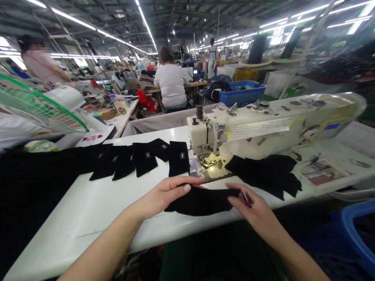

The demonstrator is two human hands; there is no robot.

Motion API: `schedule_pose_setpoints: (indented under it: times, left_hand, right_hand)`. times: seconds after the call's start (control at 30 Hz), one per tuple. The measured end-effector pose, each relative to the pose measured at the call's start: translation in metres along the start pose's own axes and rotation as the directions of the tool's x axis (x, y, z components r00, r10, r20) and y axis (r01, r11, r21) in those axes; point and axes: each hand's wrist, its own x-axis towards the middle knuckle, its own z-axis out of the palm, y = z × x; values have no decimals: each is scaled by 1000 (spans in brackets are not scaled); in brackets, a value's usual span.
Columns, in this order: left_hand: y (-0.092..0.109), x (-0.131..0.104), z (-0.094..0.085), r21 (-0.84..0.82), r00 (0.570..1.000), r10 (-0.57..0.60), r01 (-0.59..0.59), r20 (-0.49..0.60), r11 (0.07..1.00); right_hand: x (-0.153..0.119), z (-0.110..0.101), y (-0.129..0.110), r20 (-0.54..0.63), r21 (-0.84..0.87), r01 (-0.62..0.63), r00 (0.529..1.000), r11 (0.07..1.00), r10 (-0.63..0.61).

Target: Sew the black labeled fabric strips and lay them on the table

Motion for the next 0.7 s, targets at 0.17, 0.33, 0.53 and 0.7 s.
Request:
schedule_pose_setpoints:
  times: [0.17, 0.33, 0.53, 0.7]
  left_hand:
    - [-5, 0, 1, 130, 959, -8, 47, -284, 990]
    - [1, -12, 12, 252, 967, 86, -24, -238, 967]
    - [9, -12, 32, 268, 982, 189, -180, -10, 946]
    - [0, 17, 49, 193, 999, 27, -21, -32, 981]
  right_hand:
    - [4, -4, -1, 2, 79, -140, 990, 987, 140]
    - [14, 1, 8, -186, 37, -8, 982, 999, 14]
    - [8, -1, -12, 155, 323, -45, 988, 945, -6]
    - [2, 11, -24, 296, 422, -99, 954, 901, -34]
